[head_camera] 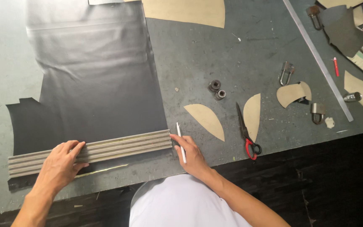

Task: The person places a curved cardboard template on a large sheet of black leather, secures it with metal weights, and cuts around the template using shears. After cutting, the person removes the template and weights, then uses a ruler and chalk to mark measurements on the leather.

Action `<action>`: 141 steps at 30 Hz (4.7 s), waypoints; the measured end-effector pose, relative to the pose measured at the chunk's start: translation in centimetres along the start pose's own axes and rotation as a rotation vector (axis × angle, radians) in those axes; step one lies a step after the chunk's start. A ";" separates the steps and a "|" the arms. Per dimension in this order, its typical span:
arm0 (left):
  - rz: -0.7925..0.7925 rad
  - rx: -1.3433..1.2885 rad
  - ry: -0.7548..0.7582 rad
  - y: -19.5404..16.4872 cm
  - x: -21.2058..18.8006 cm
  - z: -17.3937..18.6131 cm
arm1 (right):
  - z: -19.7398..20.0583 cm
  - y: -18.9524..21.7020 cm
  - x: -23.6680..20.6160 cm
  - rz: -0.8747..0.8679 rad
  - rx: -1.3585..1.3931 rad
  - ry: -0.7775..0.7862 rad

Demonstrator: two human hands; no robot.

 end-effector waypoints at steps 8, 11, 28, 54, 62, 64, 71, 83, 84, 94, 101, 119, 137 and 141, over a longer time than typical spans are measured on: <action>-0.033 -0.097 0.031 0.5 0.1 0.9 | -0.8 -1.4 0.7 0.052 0.063 0.003; 0.008 -0.102 0.072 0.7 -0.2 0.9 | -1.2 -1.4 0.8 0.055 0.079 0.022; 0.071 -0.120 0.088 0.2 -0.6 0.9 | -1.1 -1.5 0.9 0.059 0.032 0.066; 0.061 -0.131 -0.068 2.7 -3.3 1.3 | -1.5 -1.8 0.9 0.081 0.112 0.042; 0.025 -0.128 -0.050 1.8 -2.0 2.1 | -0.7 -1.6 0.9 0.066 0.134 0.044; 0.014 -0.062 -0.060 1.5 -1.7 2.2 | -0.6 -1.9 1.0 0.052 0.120 0.051; 0.173 -0.138 0.063 1.9 -1.6 1.4 | -0.7 -2.3 0.9 0.100 0.107 0.067; 0.196 -0.105 0.111 2.0 -1.8 0.9 | -0.9 -2.6 0.7 0.065 0.108 0.110; 0.203 -0.103 0.121 2.0 -1.8 0.8 | -0.9 -2.7 0.7 0.053 0.108 0.115; 0.199 -0.090 0.127 1.8 -0.9 1.1 | -0.8 -2.5 0.6 0.140 0.084 0.100; 0.198 -0.080 0.126 1.2 -0.7 1.3 | -0.1 -2.1 0.8 0.154 0.062 0.093; 0.546 -0.171 -0.243 11.9 -6.0 1.5 | -6.6 6.4 1.9 0.263 0.066 0.370; 0.592 -0.025 0.409 17.1 -0.4 -2.0 | -22.1 13.3 3.3 0.626 -0.032 0.452; 0.608 -0.046 0.423 17.3 -0.2 -2.1 | -31.1 17.8 4.2 0.730 -0.008 0.422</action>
Point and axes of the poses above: each hand's wrist, its own x-axis towards the middle knuckle, its own z-axis out of the back of the hand, y = z × x, the point moved 6 cm from there along x, towards the middle knuckle, and after that the axes turned 1 degree about z, right-handed, at the moved point
